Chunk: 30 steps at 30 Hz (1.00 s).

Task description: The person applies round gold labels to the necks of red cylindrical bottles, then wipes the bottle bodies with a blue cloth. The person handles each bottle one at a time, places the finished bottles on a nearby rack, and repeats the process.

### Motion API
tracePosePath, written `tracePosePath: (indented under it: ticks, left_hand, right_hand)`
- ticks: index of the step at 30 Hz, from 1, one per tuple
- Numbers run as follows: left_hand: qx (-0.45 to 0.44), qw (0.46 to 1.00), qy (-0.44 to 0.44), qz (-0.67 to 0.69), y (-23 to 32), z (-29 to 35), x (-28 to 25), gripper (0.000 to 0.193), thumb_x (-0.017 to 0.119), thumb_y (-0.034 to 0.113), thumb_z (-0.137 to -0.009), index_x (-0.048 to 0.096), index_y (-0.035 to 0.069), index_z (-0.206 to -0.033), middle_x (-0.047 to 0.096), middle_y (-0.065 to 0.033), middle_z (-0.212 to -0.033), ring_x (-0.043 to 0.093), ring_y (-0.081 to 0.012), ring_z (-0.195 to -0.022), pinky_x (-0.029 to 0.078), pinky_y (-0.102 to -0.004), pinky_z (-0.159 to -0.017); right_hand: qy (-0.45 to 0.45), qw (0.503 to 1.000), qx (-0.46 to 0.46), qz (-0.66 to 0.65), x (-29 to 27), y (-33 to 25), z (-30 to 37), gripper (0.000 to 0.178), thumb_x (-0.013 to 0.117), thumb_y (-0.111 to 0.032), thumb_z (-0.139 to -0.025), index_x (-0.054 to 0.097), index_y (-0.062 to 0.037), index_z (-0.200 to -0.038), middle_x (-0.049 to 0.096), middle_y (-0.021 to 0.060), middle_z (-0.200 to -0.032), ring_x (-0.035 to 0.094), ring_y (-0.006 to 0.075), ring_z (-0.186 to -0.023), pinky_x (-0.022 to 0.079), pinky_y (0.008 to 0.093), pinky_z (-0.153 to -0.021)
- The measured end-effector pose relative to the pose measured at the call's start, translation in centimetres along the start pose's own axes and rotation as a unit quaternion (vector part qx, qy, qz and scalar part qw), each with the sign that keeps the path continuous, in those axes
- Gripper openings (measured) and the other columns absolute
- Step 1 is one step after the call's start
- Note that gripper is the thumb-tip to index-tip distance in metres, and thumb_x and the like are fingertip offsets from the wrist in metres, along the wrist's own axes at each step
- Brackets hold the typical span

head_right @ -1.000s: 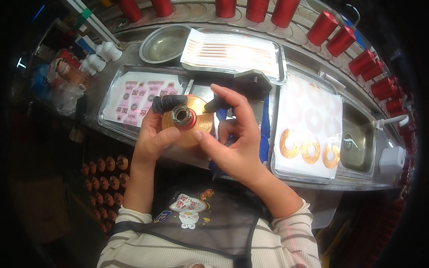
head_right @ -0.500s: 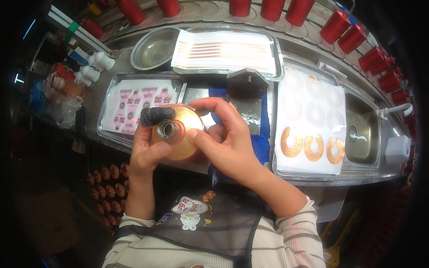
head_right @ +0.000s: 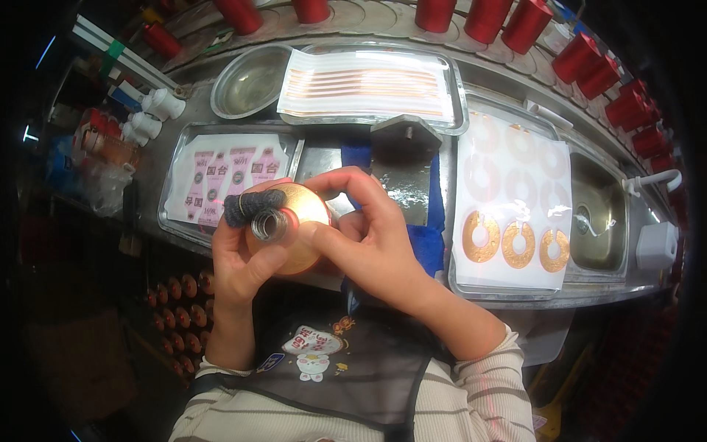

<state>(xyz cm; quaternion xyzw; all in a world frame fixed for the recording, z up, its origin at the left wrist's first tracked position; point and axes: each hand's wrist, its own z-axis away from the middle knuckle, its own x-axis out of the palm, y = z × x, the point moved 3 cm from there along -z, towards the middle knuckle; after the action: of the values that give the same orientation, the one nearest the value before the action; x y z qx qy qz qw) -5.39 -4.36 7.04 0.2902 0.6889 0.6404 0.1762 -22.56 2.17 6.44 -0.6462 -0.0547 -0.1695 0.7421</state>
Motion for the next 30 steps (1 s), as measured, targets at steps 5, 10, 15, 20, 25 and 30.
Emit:
tracePosePath:
  ticks: [5,10,15,20,25,30]
  left_hand:
    - [-0.001,1.0,-0.005,0.02,0.01,-0.04,0.17,0.06,0.075,0.006,-0.084,0.051,0.0,-0.139,0.056,-0.0139,-0.138,0.057,-0.0202,-0.123,0.045,-0.0353,-0.105]
    - [0.008,1.0,-0.005,0.021,0.21,-0.1,0.28,0.06,0.074,0.005,-0.084,0.051,0.0,-0.139,0.056,-0.0137,-0.137,0.057,-0.0206,-0.123,0.046,-0.0357,-0.105]
    - [-0.001,1.0,-0.009,0.023,-0.09,0.02,0.12,0.06,0.074,0.004,-0.084,0.051,0.0,-0.139,0.056,-0.0137,-0.137,0.057,-0.0205,-0.123,0.046,-0.0359,-0.105]
    - [0.005,1.0,-0.009,0.029,-0.1,0.0,0.09,0.06,0.074,0.004,-0.084,0.051,-0.001,-0.139,0.056,-0.0133,-0.137,0.057,-0.0201,-0.124,0.045,-0.0354,-0.106]
    - [0.006,0.999,0.002,0.035,0.03,0.06,0.28,0.06,0.074,0.004,-0.084,0.05,-0.001,-0.139,0.056,-0.0128,-0.136,0.057,-0.0194,-0.123,0.045,-0.0349,-0.106]
    - [0.004,0.999,-0.013,0.039,-0.15,-0.04,0.21,0.061,0.074,0.004,-0.084,0.05,-0.001,-0.139,0.057,-0.0127,-0.134,0.057,-0.0185,-0.122,0.045,-0.0343,-0.105]
  right_hand:
    - [-0.004,1.0,0.016,-0.014,-0.02,-0.25,0.1,0.043,0.071,-0.005,-0.086,0.055,0.0,-0.126,0.062,0.0024,-0.11,0.055,-0.0008,-0.069,0.044,0.0158,-0.062]
    - [-0.005,0.997,-0.018,0.074,-0.17,-0.32,0.54,0.043,0.07,-0.005,-0.086,0.055,0.0003,-0.127,0.061,0.0025,-0.112,0.055,-0.0008,-0.069,0.044,0.016,-0.062]
    - [-0.011,1.0,-0.014,-0.001,-0.02,0.04,0.33,0.042,0.066,-0.004,-0.089,0.053,0.0001,-0.128,0.061,0.0034,-0.113,0.059,0.0018,-0.075,0.046,0.0177,-0.066]
    - [-0.019,1.0,-0.002,-0.014,-0.01,0.03,0.36,0.041,0.064,-0.002,-0.089,0.052,0.0005,-0.129,0.061,0.0049,-0.115,0.064,0.0056,-0.083,0.05,0.0201,-0.073]
    - [-0.009,0.998,-0.015,0.06,0.17,-0.2,0.45,0.04,0.065,-0.003,-0.09,0.052,0.0006,-0.127,0.06,0.0052,-0.114,0.065,0.0067,-0.085,0.052,0.0209,-0.075]
    - [-0.002,0.999,-0.05,-0.001,0.2,0.15,-0.04,0.033,0.066,-0.005,-0.09,0.055,0.0,-0.12,0.053,0.0049,-0.11,0.06,0.0022,-0.071,0.046,0.018,-0.059]
